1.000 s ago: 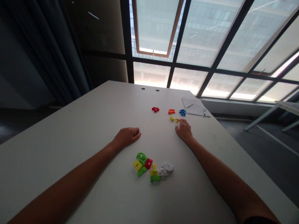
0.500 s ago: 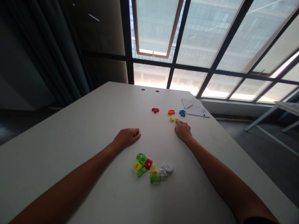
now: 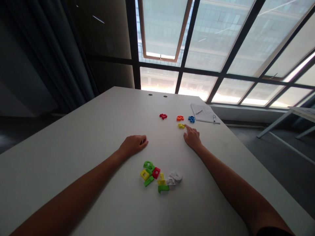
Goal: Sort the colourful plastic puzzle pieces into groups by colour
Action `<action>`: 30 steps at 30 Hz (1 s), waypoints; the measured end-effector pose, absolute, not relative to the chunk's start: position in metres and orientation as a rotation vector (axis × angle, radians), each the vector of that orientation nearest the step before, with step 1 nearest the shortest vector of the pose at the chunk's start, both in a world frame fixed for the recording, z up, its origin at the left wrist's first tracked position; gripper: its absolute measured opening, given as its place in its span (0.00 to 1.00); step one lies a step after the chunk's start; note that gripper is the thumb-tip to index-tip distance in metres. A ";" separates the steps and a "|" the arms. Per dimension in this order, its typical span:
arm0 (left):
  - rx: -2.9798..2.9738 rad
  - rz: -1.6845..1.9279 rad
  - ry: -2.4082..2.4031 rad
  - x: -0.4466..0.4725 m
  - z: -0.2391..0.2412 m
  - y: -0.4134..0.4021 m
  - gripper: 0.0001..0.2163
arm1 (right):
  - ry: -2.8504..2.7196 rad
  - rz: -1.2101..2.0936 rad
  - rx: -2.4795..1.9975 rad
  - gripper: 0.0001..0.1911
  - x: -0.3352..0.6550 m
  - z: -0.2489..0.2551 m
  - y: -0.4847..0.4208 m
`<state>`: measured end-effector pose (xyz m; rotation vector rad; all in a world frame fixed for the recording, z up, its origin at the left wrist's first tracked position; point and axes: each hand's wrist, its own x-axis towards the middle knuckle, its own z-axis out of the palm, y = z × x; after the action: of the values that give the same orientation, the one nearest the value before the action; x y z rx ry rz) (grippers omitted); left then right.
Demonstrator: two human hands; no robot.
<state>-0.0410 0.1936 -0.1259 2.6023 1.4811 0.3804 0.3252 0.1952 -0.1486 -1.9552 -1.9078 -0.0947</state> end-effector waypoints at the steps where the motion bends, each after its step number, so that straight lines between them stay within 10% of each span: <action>1: 2.600 0.378 1.484 -0.041 -0.125 0.193 0.16 | -1.915 -0.119 -1.877 0.28 0.323 -0.147 0.193; 8: 2.626 0.366 1.483 -0.041 -0.126 0.194 0.15 | -2.451 0.214 -0.888 0.11 0.273 -0.135 0.159; 13: 2.626 0.392 1.467 -0.041 -0.127 0.193 0.15 | -2.498 0.492 -0.637 0.17 0.232 -0.119 0.128; 30: 2.627 0.397 1.472 -0.041 -0.129 0.195 0.15 | -2.590 -0.018 -1.058 0.21 0.236 -0.118 0.132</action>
<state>-0.0412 0.1951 -0.1292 2.6274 1.4725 0.3967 0.2357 0.1323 -0.1181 -1.0579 -2.5901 -0.0183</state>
